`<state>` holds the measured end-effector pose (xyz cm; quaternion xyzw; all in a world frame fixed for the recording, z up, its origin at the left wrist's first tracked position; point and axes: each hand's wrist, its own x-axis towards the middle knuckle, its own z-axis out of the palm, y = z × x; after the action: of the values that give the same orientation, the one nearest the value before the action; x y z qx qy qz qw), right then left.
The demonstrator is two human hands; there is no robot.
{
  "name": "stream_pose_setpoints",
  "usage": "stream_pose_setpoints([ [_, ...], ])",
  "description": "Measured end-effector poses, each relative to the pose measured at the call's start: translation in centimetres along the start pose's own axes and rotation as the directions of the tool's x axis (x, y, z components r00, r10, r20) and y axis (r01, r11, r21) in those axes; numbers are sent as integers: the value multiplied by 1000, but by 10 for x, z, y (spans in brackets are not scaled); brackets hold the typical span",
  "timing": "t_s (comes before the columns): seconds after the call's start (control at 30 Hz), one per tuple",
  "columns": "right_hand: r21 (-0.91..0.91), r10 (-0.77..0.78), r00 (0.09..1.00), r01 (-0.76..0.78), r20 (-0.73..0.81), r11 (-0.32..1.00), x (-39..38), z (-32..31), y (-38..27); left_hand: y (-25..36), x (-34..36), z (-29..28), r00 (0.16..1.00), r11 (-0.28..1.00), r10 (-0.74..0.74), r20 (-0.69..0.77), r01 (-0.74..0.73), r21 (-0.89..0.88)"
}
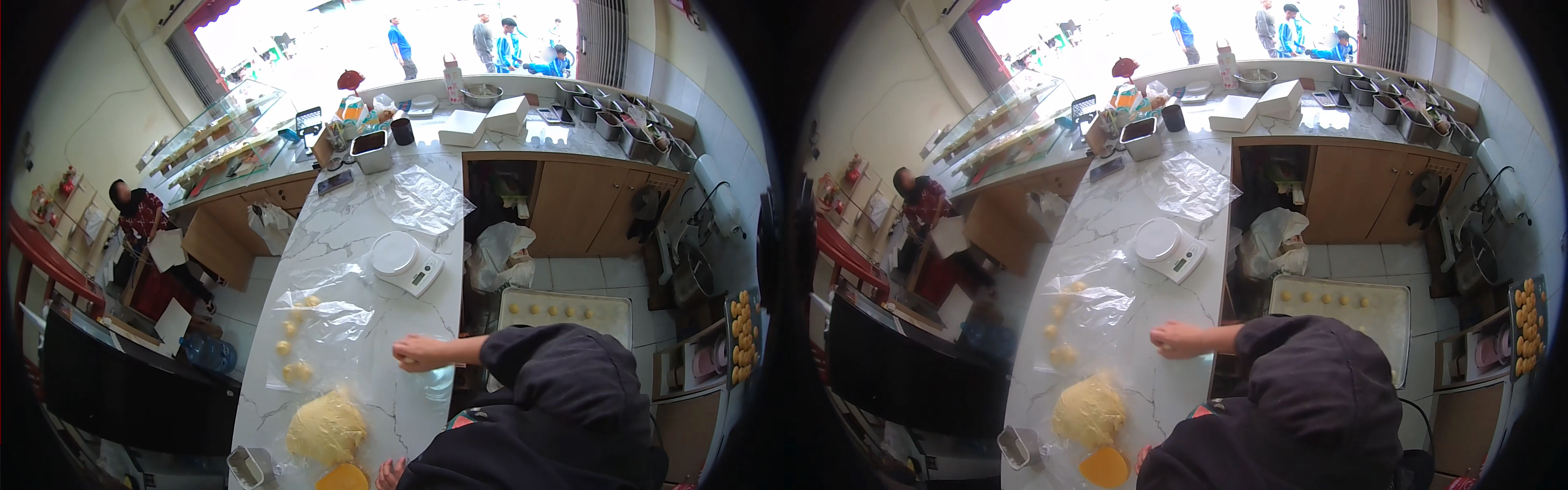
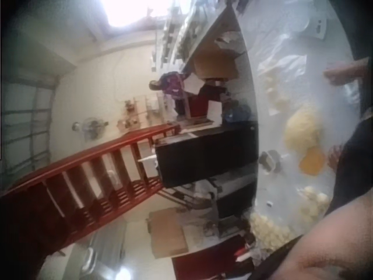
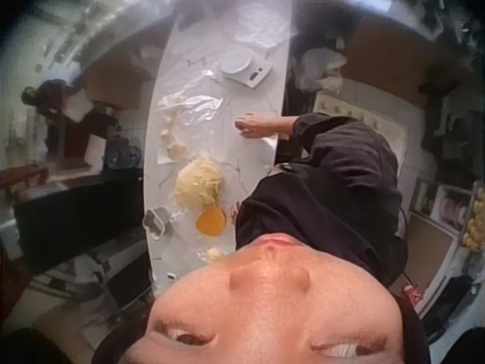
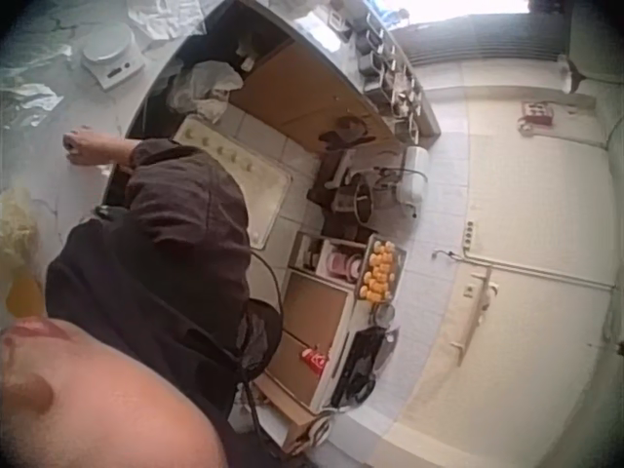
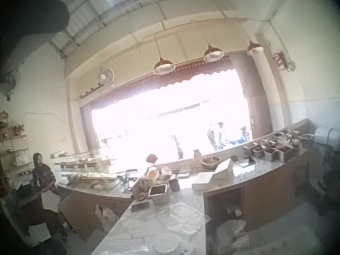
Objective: The person prepares a baking sheet by dusting it with flour from a container and then transfers rounded dough balls from a counter onto the tray one at a time.
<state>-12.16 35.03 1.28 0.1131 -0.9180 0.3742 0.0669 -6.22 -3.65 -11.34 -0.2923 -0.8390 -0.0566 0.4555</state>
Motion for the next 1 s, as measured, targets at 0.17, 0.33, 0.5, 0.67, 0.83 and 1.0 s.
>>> stream_pose_setpoints([
  [0.17,-69,-99,982,89,-163,994,50,39,-5,7,-2,10,998,1000,-20,-55,20,-9],
  [0.33,227,-168,984,149,67,962,-3,38,-11,-12,-8,1,999,999,9,-47,-7,39],
  [0.5,-133,-100,981,78,-168,988,36,18,22,15,0,-11,991,995,10,133,3,-98],
  [0.67,25,-56,994,59,-92,998,47,52,-29,-11,-32,-1,971,996,-47,233,64,-63],
  [0.83,69,-40,999,41,-27,997,3,7,0,-6,-33,2,990,998,-36,137,41,-40],
  [1.0,-121,-31,986,11,-165,993,56,30,0,1,-19,4,987,995,-52,154,64,-77],
])
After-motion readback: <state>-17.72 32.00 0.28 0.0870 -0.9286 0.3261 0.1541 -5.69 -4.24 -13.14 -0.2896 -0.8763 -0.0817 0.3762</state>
